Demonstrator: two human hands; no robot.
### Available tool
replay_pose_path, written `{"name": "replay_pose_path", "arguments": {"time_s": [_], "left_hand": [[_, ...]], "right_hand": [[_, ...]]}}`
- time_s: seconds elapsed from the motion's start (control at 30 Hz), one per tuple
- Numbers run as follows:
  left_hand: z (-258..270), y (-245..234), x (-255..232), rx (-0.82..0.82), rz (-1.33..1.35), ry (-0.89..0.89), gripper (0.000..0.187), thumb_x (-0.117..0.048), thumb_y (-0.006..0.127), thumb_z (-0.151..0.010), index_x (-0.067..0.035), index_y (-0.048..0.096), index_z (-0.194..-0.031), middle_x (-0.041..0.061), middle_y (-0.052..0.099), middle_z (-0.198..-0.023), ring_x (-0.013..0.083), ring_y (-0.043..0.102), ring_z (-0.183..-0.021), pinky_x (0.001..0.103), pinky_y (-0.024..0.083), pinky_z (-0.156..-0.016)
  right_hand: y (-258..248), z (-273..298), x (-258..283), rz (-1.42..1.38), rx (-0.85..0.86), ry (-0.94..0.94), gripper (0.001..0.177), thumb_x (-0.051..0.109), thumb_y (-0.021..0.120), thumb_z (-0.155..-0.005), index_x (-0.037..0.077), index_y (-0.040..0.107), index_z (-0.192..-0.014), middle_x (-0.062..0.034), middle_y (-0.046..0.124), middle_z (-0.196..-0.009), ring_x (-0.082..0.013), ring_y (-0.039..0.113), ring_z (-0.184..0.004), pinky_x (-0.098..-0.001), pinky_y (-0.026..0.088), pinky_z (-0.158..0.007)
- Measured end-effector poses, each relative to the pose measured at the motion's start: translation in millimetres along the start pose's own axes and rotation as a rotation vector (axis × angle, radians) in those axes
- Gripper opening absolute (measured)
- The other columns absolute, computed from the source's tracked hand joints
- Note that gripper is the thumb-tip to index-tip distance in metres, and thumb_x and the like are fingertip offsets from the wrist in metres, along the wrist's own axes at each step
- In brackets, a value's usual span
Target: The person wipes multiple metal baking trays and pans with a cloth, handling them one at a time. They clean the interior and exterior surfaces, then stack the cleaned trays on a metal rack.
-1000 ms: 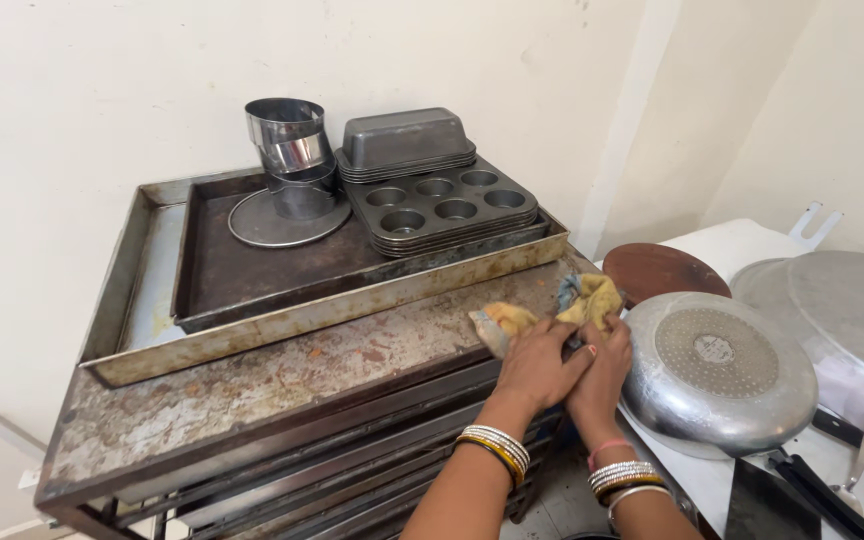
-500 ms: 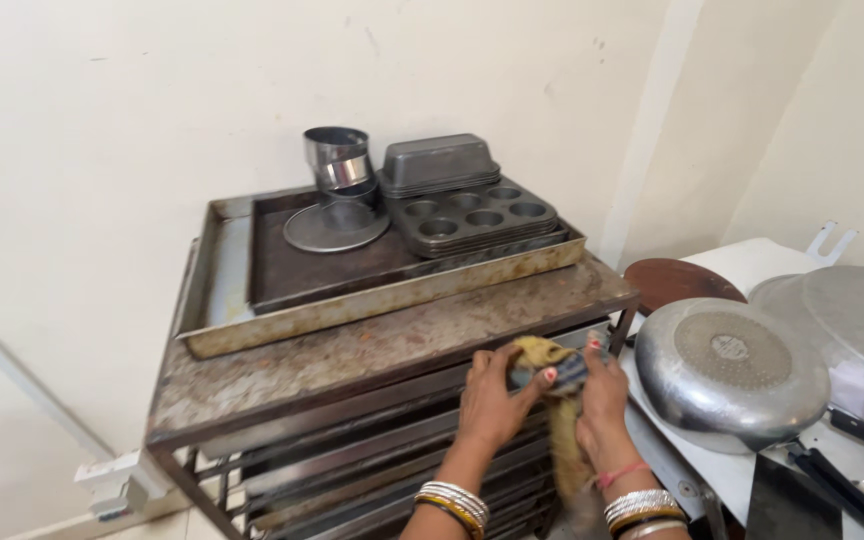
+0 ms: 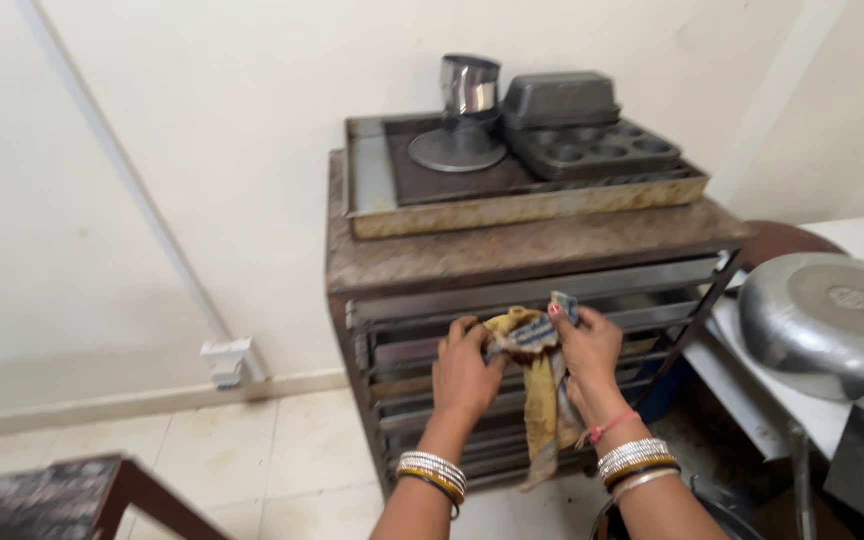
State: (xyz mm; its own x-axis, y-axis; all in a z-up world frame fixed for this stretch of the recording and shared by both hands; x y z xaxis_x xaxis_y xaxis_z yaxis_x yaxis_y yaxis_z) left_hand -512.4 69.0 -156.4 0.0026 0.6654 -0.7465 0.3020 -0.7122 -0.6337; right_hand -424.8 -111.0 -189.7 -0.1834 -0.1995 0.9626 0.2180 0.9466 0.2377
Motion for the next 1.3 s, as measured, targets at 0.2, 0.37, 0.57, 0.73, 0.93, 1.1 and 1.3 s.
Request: {"name": "replay_pose_path", "arguments": {"time_s": [0.2,0.37,0.57,0.73,0.93,1.1,1.3], "left_hand": [[36,-67,19,-0.045,-0.031,0.029,0.031,-0.038,0.058,-0.096,-0.017,0.076,-0.110,0.013,0.072,-0.111,0.0379,0.064,-0.105,0.051,0.049,-0.090],[52,-75,48,-0.165,0.224,-0.132,0.031,-0.036,0.058,-0.099,-0.010,0.073,-0.107,0.023,0.072,-0.095,0.0437,0.067,-0.090,0.051,0.052,-0.079],[46,-82,62,-0.348,0.553,-0.175,0.033,-0.029,0.059,-0.102,0.000,0.070,-0.092,0.017,0.070,-0.083,0.0324,0.063,-0.073,0.042,0.049,-0.065],[43,-76,33,-0.139,0.964,-0.381,0.035,-0.026,0.054,-0.106,0.005,0.063,-0.091,0.005,0.059,-0.076,0.0116,0.054,-0.061,0.030,0.049,-0.053],[39,-30,5,-0.078,0.742,-0.064,0.035,-0.034,0.071,-0.094,-0.002,0.069,-0.106,0.007,0.074,-0.088,0.0120,0.063,-0.079,0.031,0.053,-0.074],[53,51,-9,0.474,0.815,0.203,0.050,-0.034,0.080,-0.089,-0.007,0.057,-0.125,0.005,0.069,-0.110,0.0125,0.066,-0.098,0.032,0.057,-0.082],[72,109,-52,0.387,0.665,0.153,0.031,-0.028,0.073,-0.090,0.001,0.071,-0.099,0.012,0.076,-0.086,0.0194,0.069,-0.078,0.033,0.055,-0.075]], "right_hand": [[51,70,40,0.451,-0.131,-0.205,0.033,0.026,0.085,-0.084,-0.005,0.073,-0.086,-0.0009,0.059,-0.064,-0.0088,0.048,-0.060,-0.0288,0.041,-0.053],[72,87,25,0.397,-0.006,-0.190,0.056,0.042,0.078,-0.101,-0.007,0.057,-0.085,-0.0018,0.047,-0.078,-0.0104,0.037,-0.074,-0.0341,0.034,-0.062],[84,114,17,-0.053,0.416,0.027,0.048,0.050,0.069,-0.097,0.006,0.062,-0.114,-0.0022,0.062,-0.100,-0.0091,0.051,-0.088,-0.0283,0.045,-0.075],[80,134,45,0.218,0.649,-0.124,0.057,0.026,0.087,-0.073,0.011,0.060,-0.121,0.0008,0.072,-0.106,-0.0087,0.064,-0.097,-0.0264,0.052,-0.087],[33,109,73,0.539,0.242,-0.377,0.026,0.025,0.085,-0.087,0.002,0.076,-0.093,-0.0020,0.076,-0.081,-0.0112,0.063,-0.075,-0.0304,0.054,-0.069],[-28,83,62,-0.093,-0.111,-0.127,0.037,0.037,0.081,-0.086,0.002,0.072,-0.092,-0.0008,0.069,-0.081,-0.0109,0.060,-0.067,-0.0276,0.050,-0.057],[-138,50,39,0.486,-0.656,0.018,0.083,0.072,0.056,-0.100,-0.009,0.068,-0.087,-0.0171,0.066,-0.085,-0.0287,0.060,-0.080,-0.0450,0.044,-0.074]]}}
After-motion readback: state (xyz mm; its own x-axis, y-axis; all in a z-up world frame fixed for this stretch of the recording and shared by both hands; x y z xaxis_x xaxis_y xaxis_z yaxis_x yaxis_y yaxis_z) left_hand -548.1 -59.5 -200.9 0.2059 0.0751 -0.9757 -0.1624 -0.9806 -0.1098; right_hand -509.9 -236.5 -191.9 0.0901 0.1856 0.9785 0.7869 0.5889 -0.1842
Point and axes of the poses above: each hand's wrist, its own z-axis away from the middle knuckle, its own y-axis out of the palm, x = y × z, the point moved 3 cm from there along -z, towards the middle knuckle
